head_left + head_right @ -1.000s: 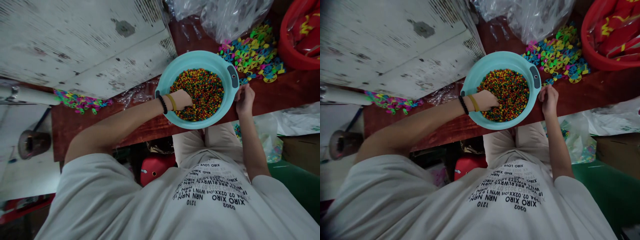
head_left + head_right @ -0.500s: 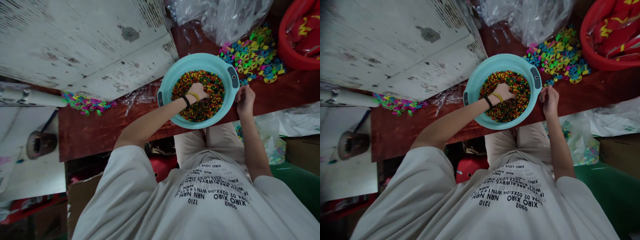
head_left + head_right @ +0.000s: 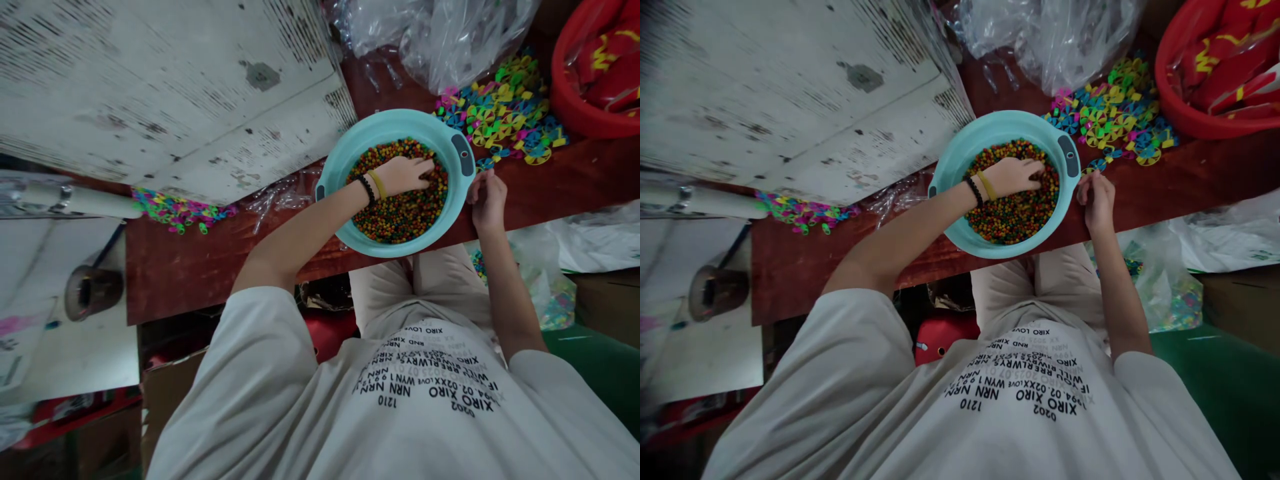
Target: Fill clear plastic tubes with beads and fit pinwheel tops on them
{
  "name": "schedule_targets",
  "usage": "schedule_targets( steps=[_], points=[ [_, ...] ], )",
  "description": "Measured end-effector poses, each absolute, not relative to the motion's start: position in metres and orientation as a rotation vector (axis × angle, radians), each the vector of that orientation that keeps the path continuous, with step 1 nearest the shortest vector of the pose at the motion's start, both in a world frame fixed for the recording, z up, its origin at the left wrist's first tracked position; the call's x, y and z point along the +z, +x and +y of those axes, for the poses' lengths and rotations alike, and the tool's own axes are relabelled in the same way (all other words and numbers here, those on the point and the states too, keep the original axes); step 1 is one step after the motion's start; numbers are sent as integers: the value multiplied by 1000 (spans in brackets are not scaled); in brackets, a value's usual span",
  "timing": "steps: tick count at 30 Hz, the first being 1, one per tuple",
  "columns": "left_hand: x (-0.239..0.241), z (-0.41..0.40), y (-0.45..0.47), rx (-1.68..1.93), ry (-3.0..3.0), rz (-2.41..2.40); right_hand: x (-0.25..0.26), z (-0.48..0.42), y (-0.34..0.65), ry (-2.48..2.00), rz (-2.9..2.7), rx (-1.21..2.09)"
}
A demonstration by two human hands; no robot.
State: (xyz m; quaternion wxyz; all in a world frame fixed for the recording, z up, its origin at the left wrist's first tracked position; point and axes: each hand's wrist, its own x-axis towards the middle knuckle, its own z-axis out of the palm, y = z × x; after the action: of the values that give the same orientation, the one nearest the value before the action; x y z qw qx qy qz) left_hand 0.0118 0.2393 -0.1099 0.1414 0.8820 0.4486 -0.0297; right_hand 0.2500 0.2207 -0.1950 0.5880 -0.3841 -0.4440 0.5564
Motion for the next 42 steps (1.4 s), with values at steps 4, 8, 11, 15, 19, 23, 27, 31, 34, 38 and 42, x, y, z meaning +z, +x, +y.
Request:
schedule_targets(
  steps=[4,8,11,15,19,23,27,31,34,38,42],
  points=[
    [-95,224,1,-434,2748,722,-195,221,250,-894,-1034,1284],
    [-81,188,-14,-703,2762,656,-197,221,249,-894,-1022,1295],
    [-75,165,-23,-863,2654,934,-197,221,249,-903,-1020,1300],
    [-76,164,-23,-855,2416,1128,-195,221,249,-902,-1034,1299],
    [-89,181,-6,-677,2131,1215,-194,220,247,-903,-1016,1286],
    [-105,187,18,-331,1812,1485,-194,220,247,-950,-1008,1271],
    [-115,190,33,52,1708,1701,-196,220,247,-981,-1011,1283],
    [-115,192,33,426,1387,1584,-194,220,247,-952,-990,1292],
    [-107,187,25,617,1129,1439,-193,222,247,-925,-980,1300],
    [-94,176,7,689,1165,1347,-192,224,246,-957,-974,1312],
    [-84,168,-9,748,1373,1355,-191,223,246,-951,-981,1315]
  ],
)
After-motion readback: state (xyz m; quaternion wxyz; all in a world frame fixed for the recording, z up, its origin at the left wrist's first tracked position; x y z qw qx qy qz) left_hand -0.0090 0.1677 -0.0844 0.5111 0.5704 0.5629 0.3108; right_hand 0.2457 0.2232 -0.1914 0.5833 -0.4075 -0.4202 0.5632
